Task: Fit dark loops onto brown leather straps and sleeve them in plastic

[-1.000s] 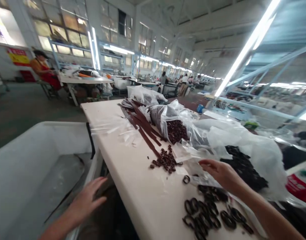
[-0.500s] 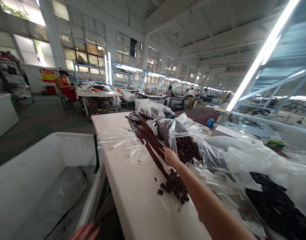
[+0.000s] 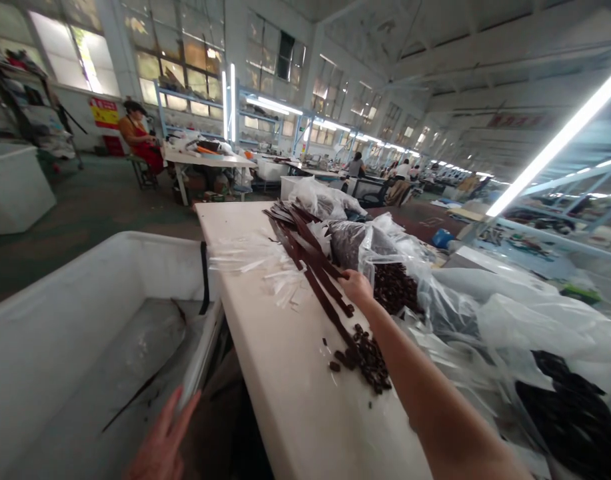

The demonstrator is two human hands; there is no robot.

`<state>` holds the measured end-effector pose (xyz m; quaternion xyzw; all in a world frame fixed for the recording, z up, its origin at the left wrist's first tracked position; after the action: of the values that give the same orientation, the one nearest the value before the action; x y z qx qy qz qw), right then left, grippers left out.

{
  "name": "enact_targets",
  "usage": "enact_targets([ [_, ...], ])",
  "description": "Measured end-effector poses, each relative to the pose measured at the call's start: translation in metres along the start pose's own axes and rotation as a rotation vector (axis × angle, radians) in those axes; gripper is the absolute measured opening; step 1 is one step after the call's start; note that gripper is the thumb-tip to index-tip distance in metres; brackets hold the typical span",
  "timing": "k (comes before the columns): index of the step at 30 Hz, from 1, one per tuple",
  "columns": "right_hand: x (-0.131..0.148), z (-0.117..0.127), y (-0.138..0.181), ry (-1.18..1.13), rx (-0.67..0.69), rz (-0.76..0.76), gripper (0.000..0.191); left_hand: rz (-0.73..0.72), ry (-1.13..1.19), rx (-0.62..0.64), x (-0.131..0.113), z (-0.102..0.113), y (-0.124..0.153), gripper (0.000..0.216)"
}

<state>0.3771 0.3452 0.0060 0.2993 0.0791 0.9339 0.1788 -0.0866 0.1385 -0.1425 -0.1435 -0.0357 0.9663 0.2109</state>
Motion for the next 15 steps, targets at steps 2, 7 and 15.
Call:
enact_targets([
  [2,0.006,0.006,0.012,-0.125,0.012,0.043,0.026,0.019,0.073,0.065,0.005,-0.005,0.000,0.090],
  [7,0.019,0.022,0.074,-0.443,0.022,0.204,0.019,0.081,0.185,0.023,0.007,0.003,-0.012,0.063],
  [15,-0.003,-0.011,0.237,-0.576,0.089,0.353,0.026,0.072,1.499,0.470,-0.139,0.072,-0.077,0.057],
])
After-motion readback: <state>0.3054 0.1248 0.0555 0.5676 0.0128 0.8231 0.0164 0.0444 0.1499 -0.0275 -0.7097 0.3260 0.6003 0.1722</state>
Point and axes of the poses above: each hand's wrist, its own y-axis away from the middle knuckle, its own z-axis out of the back of the hand, x = y × z, the point moved 5 cm from there along -y, towards the middle knuckle, and after that the axes turned 15 degrees about x, right-handed, at the moved point
